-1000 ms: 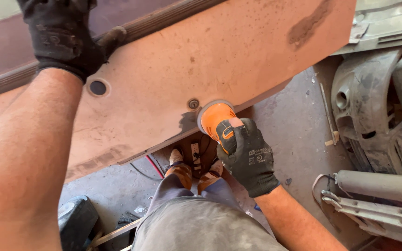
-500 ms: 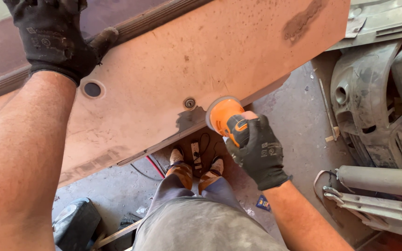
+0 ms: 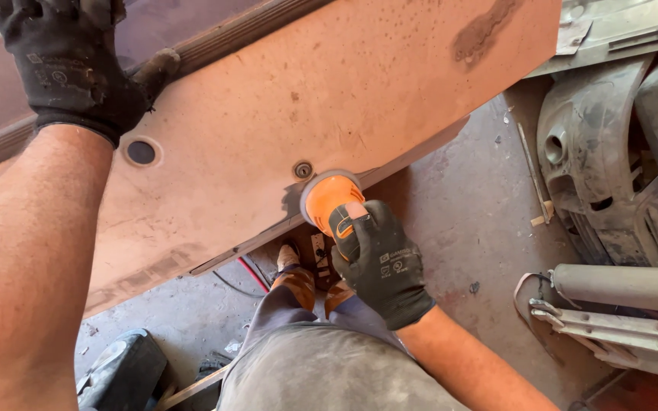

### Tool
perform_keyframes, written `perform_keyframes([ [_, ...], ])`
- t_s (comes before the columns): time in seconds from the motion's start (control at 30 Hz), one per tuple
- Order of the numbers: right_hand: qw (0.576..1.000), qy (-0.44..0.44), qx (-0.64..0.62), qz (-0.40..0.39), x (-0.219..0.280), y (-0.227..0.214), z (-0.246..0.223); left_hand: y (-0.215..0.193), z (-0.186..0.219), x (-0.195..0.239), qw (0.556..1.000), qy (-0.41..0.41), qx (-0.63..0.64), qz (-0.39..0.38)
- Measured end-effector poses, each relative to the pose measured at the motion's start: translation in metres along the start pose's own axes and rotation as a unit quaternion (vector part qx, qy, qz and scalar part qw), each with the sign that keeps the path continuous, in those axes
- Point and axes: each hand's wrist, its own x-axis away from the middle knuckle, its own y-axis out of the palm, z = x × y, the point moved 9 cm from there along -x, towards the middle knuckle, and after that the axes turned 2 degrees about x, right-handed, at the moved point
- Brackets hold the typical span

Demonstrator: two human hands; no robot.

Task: The person uses an electric orbital sander to smooth the surface of a car door. They move the tool across the panel, focusing on the area around the window frame and the lower edge of the door.

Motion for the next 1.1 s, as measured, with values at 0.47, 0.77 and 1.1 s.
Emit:
perform_keyframes([
  [0.47,0.992,0.12,-0.016,-0.028,-0.016,-0.015,0.078,-0.002,0.003,-0.002,0.999,-0.009,-0.032,-0.004],
  [0.77,0.997,0.078,-0.024,-0.013,-0.008,-0.01,0.067,-0.012,0.007,-0.002,0.998,-0.003,0.069,0.004],
  [1.1,0.999,-0.032,0.02,0.019,0.0,0.0,-0.006,-0.023,0.012,-0.007,0.994,0.017,0.111,0.018],
])
